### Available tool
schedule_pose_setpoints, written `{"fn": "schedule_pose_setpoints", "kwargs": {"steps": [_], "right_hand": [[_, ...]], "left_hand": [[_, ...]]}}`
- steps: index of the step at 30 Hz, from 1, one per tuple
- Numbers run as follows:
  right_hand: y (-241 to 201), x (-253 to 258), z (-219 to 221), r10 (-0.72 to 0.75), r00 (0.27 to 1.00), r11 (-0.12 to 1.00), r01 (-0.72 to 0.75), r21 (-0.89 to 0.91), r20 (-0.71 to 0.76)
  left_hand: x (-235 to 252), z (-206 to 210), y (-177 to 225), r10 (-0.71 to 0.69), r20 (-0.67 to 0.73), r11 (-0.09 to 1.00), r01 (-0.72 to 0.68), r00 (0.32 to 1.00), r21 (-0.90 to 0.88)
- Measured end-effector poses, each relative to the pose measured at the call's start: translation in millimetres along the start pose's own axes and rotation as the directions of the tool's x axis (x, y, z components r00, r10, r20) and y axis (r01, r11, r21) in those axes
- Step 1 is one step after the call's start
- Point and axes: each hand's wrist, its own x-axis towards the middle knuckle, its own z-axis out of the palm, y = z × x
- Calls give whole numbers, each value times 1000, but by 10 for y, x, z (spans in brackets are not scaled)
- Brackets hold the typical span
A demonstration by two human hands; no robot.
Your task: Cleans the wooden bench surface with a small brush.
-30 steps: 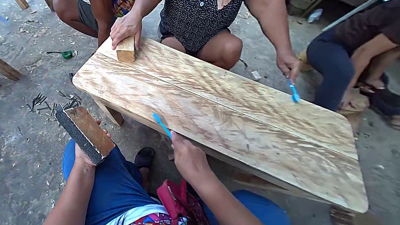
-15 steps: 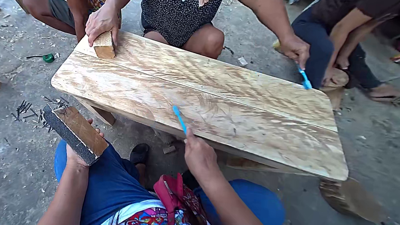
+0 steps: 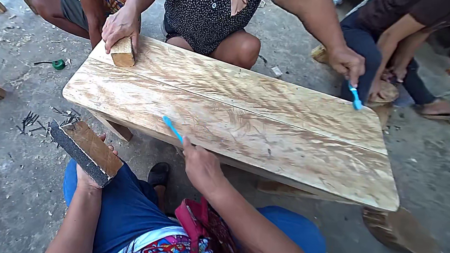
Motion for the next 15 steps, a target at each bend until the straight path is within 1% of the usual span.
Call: {"fn": "schedule_pose_setpoints", "kwargs": {"steps": [1,2,3,5,6,7,8,10,11,12,13,14,15], "right_hand": [[16,-104,56,-20,1000,1000,19,10,13],[96,-201,114,-19,1000,999,20,28,-24],[234,-292,171,9,994,998,-3,58,-105],[542,-438,264,93,948,993,-67,95,-303],[621,-493,284,129,929,990,-100,99,-347],[613,-543,311,142,927,988,-113,102,-348],[531,-579,332,135,942,988,-105,111,-309],[343,-580,331,87,979,990,-64,127,-182],[325,-576,325,74,985,991,-55,120,-158],[388,-584,342,75,976,992,-52,116,-206],[510,-611,358,96,953,991,-63,120,-287],[663,-651,370,132,919,988,-92,124,-371],[806,-694,359,181,888,982,-140,127,-422]], "left_hand": [[9,-22,0,5,12,1000,-5,1000,1],[18,-29,-4,8,20,1000,-8,1000,4],[21,-31,-4,2,29,1000,-2,1000,3],[30,-13,-4,-18,53,1000,20,998,-23],[39,-11,-10,-25,64,999,27,998,-30],[40,-9,-15,-32,68,999,34,997,-26],[55,-10,-20,-36,70,999,38,997,-21],[98,30,-67,-17,69,1000,18,997,-11],[105,60,-98,-17,68,1000,18,998,-7],[105,91,-119,-28,79,1000,28,996,-9],[103,122,-131,-44,92,999,45,995,-13],[108,137,-134,-62,107,998,64,992,-10],[115,148,-139,-76,120,997,77,990,-3]]}}
